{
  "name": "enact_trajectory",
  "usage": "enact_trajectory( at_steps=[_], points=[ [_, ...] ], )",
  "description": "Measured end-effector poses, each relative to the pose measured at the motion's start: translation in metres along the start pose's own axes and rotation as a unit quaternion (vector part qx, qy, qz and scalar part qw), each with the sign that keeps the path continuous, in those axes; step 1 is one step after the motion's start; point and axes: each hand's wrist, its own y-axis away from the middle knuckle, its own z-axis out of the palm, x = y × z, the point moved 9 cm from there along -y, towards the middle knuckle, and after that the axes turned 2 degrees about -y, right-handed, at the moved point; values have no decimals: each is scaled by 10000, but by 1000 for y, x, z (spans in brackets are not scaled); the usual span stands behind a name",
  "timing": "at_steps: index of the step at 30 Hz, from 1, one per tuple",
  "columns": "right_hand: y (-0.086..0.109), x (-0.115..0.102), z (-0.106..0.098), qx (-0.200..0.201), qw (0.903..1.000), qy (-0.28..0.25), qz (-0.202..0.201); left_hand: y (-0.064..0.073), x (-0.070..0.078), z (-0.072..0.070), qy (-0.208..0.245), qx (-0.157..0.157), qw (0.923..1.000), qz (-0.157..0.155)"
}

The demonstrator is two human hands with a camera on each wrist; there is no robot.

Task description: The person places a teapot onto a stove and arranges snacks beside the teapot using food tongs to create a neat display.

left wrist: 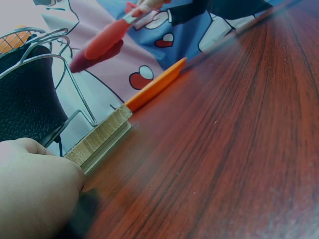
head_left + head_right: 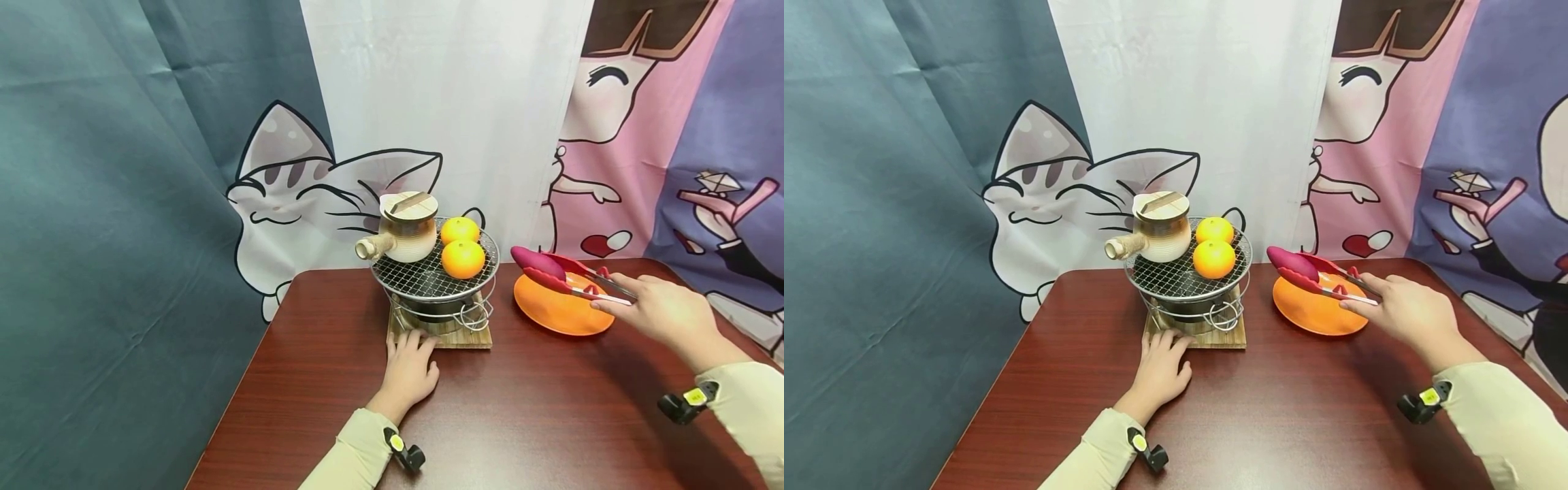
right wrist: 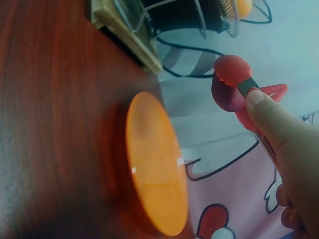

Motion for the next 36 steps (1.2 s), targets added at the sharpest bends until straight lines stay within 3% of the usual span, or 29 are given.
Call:
enact_trajectory(
  at_steps=[20, 36],
  points=[
    [5, -37, -46, 701, 9973, -29, -215, 0, 0, 0, 52, -59, 10000, -27],
    [7, -63, -66, 643, 9974, -2, -316, 1, 1, -2, 48, 0, 10000, -2]
  ],
)
